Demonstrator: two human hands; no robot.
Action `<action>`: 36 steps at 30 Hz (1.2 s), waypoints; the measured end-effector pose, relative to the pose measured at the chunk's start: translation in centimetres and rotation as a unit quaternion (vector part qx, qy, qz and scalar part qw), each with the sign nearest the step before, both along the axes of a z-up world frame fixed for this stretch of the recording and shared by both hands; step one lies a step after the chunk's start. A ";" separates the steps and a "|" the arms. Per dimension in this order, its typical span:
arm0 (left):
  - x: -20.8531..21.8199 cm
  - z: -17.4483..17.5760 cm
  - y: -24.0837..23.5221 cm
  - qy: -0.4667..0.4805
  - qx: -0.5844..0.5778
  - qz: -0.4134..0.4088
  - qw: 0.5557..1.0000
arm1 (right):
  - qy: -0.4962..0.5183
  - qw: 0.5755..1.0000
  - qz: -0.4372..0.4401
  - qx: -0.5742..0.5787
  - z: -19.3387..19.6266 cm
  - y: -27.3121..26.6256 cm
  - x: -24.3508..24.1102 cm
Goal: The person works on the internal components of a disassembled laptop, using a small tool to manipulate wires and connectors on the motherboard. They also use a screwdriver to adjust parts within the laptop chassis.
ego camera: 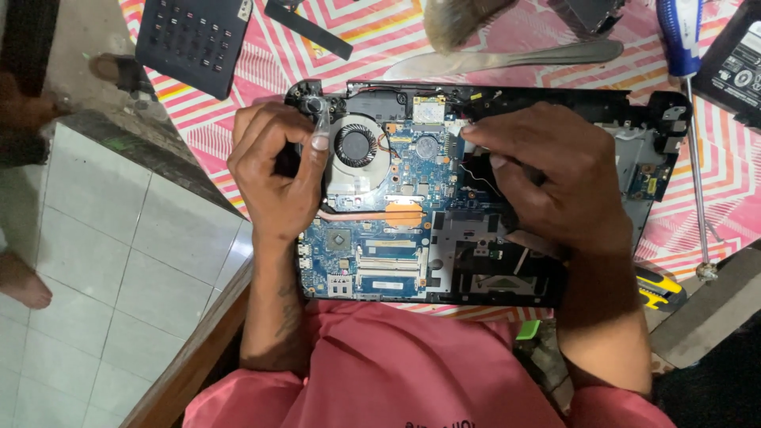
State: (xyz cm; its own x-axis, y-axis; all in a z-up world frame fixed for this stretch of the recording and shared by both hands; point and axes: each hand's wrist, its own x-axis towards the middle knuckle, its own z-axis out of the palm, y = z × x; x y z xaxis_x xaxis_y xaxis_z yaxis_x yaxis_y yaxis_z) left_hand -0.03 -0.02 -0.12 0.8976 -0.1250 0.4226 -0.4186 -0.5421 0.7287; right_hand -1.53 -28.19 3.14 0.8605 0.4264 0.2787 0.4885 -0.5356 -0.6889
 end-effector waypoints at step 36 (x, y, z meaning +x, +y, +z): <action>-0.8 -1.5 0.2 0.008 0.021 -0.004 1.000 | -0.106 0.994 -0.037 -0.011 -2.7 -0.2 -0.5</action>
State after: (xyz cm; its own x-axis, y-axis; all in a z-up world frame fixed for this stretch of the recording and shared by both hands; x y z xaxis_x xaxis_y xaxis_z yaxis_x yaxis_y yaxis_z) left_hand -0.84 0.18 -1.61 0.9027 -0.1507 0.4031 -0.4126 -0.5693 0.7111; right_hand -2.01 -28.43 0.46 0.8125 0.3719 0.4488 0.5802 -0.5899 -0.5616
